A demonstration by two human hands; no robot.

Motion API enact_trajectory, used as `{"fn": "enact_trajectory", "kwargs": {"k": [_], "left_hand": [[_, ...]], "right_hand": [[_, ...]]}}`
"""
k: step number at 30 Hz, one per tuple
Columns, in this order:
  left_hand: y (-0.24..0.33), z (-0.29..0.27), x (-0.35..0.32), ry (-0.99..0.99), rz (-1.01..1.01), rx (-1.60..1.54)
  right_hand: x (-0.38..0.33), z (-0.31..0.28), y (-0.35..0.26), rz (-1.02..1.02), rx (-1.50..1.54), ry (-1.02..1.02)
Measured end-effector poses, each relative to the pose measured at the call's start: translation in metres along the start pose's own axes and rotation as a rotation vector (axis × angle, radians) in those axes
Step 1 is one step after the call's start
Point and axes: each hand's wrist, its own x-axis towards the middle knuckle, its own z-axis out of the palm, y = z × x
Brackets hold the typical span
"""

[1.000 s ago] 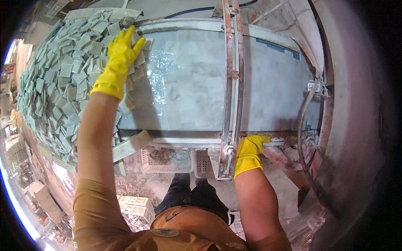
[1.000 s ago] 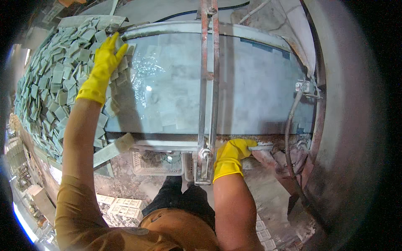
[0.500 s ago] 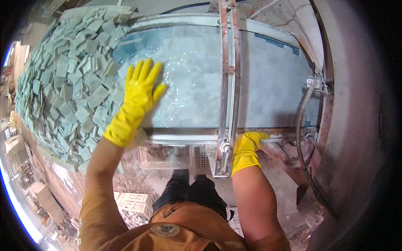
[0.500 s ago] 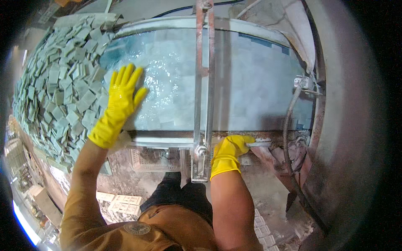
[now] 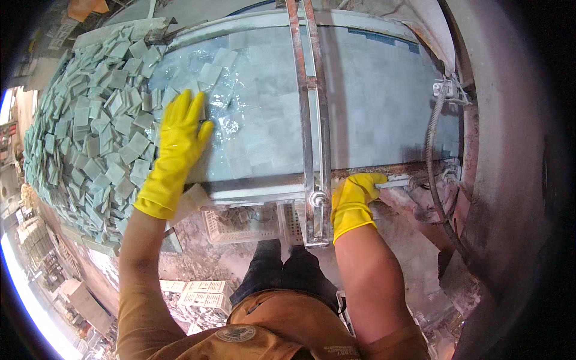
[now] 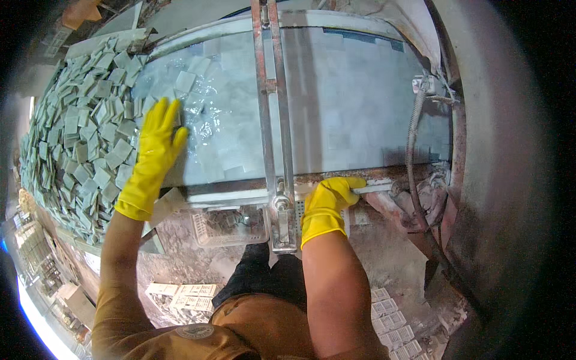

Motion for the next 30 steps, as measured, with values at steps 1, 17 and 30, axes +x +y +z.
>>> {"fn": "enact_trajectory", "kwargs": {"k": [1,17,30], "left_hand": [[-0.013,-0.01,0.002,0.019,0.018,0.108],[-0.011,0.008,0.026,0.106,-0.067,0.049],[0.024,0.017,0.037,0.048,-0.122,0.036]], "right_hand": [[-0.025,-0.018,0.003,0.033,-0.009,0.04],[0.08,0.044,-0.006,0.95,2.524,0.146],[0.012,-0.004,-0.001,0.286,0.353,-0.013]]}}
